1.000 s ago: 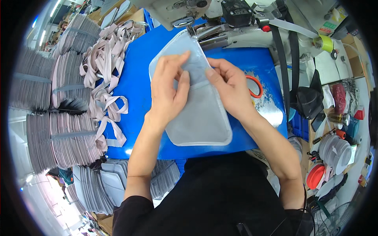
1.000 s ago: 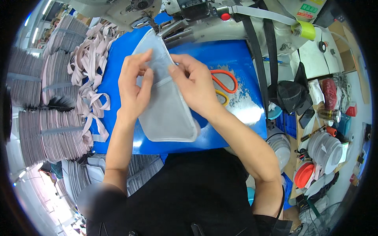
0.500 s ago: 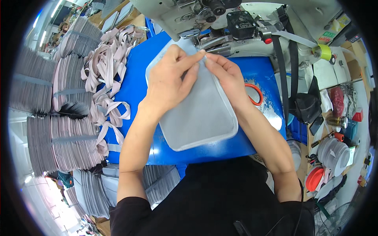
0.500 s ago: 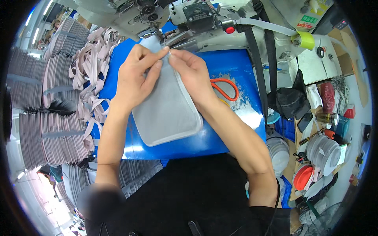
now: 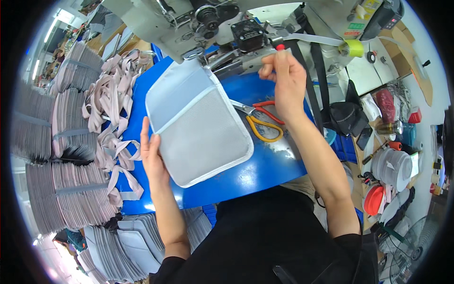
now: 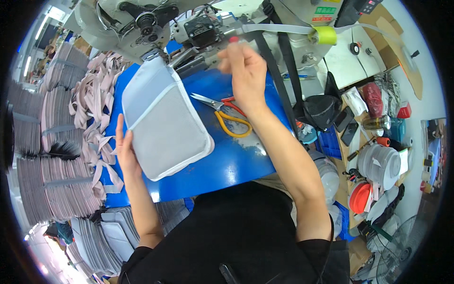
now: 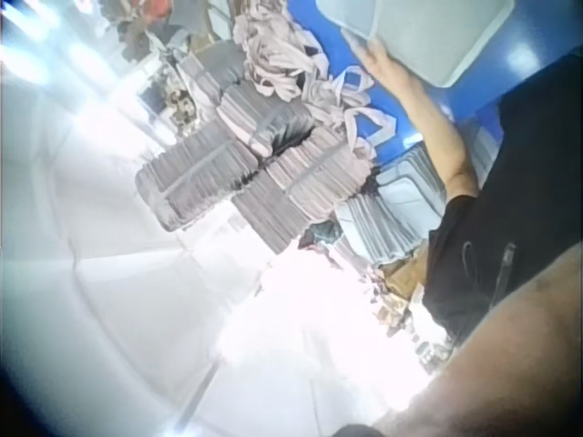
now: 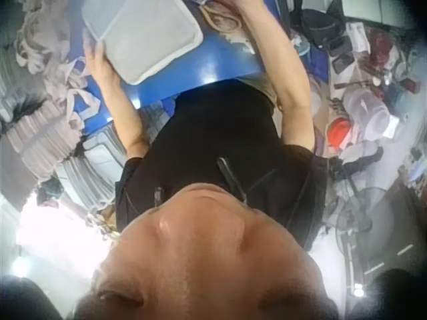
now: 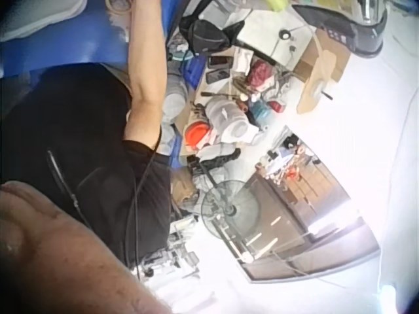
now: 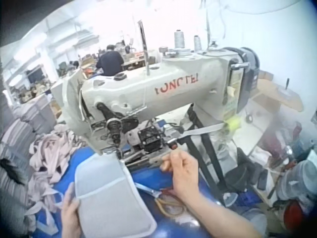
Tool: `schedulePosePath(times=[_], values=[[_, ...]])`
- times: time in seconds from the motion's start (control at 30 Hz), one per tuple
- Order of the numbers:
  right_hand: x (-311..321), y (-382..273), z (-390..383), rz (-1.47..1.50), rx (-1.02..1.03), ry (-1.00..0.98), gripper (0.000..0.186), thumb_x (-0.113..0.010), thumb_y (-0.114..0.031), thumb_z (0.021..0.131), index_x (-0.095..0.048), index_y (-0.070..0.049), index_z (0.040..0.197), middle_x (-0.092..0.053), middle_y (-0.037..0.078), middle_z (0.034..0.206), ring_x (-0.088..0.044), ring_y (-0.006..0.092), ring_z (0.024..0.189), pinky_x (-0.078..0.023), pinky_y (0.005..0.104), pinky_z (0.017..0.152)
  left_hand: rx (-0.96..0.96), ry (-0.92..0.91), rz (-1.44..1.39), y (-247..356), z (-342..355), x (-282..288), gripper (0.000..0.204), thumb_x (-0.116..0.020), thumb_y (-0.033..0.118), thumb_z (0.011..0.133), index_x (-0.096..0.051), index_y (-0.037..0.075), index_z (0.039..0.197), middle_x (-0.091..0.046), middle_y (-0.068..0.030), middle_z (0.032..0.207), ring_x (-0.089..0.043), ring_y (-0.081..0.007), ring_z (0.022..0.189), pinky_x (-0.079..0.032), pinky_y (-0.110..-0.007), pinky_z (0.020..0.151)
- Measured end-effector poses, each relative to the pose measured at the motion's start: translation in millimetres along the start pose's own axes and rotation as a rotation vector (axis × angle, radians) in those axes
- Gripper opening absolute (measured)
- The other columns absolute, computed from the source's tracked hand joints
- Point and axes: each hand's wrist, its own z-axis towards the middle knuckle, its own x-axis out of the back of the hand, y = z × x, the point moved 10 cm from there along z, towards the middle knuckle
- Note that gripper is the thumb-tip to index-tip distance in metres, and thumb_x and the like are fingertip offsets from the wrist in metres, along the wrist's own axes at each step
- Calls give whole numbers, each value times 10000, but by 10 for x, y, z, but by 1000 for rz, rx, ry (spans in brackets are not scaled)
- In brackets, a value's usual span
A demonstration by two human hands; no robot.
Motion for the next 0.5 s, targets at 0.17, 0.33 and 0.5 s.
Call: schedulePosePath(times=[0.17,0.33,0.5], values=[[66,-30,99,30,-21,81,415,-681,-426,1041,-690,-39,895,-622,-3,694,-574,83,621,-442,242,579,-55,-22,117,233,12,-42,551,-576,108,1027,-481,67,1568,-653,-171,1389,-691,-216,1180,-565,-336,1009],[-375,278,-394,29,-274,-63,336,-728,-356,1018,-693,-31,938,-625,-17,700,-561,55,609,-420,232,542,-109,-25,223,357,73,-96,564,-629,147,1006,-511,58,1550,-606,-149,1456,-633,-186,1245,-483,-309,1082],[-694,476,-875,37,-414,-303,311,-677,-204,1047,-668,37,1245,-727,23,892,-639,44,763,-509,229,681,-126,-17,288,452,60,-140,581,-662,158,1002,-507,44,1550,-607,-141,1450,-611,-181,1261,-450,-306,1103]])
